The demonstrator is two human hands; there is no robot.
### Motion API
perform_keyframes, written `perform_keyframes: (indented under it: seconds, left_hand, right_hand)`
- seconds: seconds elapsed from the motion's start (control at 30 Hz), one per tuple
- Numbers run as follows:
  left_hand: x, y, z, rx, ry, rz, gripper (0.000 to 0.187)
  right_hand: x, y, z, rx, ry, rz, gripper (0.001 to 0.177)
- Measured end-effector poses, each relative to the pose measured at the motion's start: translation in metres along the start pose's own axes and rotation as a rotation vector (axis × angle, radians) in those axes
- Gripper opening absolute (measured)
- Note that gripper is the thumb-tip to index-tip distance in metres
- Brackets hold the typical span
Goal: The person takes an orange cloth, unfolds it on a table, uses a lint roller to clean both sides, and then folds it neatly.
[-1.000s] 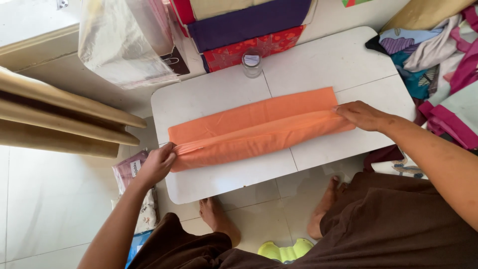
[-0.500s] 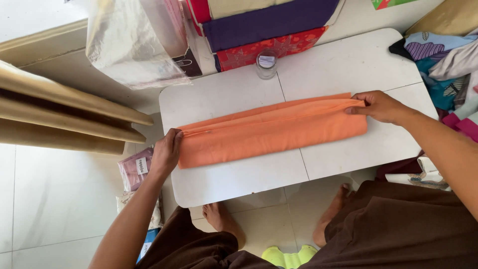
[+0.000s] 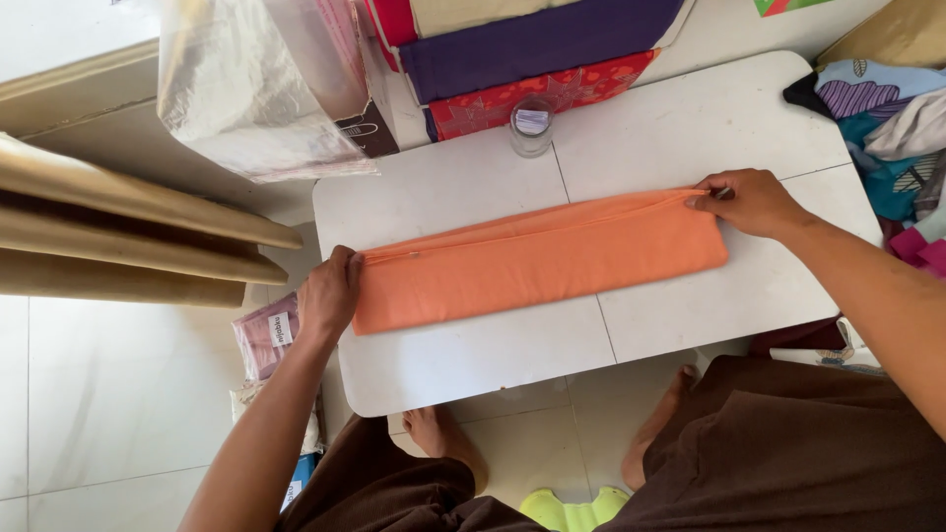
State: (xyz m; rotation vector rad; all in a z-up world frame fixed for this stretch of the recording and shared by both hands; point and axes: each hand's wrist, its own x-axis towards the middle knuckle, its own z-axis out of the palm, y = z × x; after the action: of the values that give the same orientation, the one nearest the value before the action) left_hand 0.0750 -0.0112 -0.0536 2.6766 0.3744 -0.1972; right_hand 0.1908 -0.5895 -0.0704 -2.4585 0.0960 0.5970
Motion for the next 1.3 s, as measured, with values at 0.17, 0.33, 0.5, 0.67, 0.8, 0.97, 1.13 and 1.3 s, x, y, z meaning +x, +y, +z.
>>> perform_keyframes:
  seconds: [0.17,0.33,0.5,0.67,0.8,0.97,1.13,1.3]
  left_hand:
    - [0.008,-0.020,0.018,-0.044,0.276,0.015,0.045]
    - [0.007,-0.035,0.026,0.472,0.080,0.844,0.016]
    - [-0.028,-0.027,0.035,0.273,0.050,0.770,0.056]
    - [-0.030,-0.041,0.025,0.286,0.075,0.880,0.070]
    - [-0.031,-0.050,0.015,0.534,0.024,1.078,0.050]
    - [-0.040,-0.063,0.010,0.486,-0.031,1.046,0.021]
    - [-0.053,-0.056,0.016,0.537,-0.057,1.161,0.011]
    - [-0.074,-0.053,0.018,0.445,-0.125,0.992,0.027]
  right_hand:
    - [-0.013,-0.014,-0.001,-0.023,0.078,-0.131,0.047]
    - [-0.026,-0.024,-0.007,-0.548,0.277,-0.510,0.059]
    - [-0.028,-0.021,0.027,-0.626,-0.038,-0.504,0.064]
    - [-0.047,-0.025,0.018,-0.715,-0.058,-0.538,0.077]
    - [-0.053,-0.014,0.008,-0.791,-0.088,-0.567,0.062]
    - [-0.050,0.012,0.015,-0.963,-0.120,-0.550,0.022]
    - [-0.060,0.015,0.015,-1.021,-0.146,-0.498,0.020]
    - [-0.072,0.000,0.008,-0.913,-0.140,-0.533,0.020]
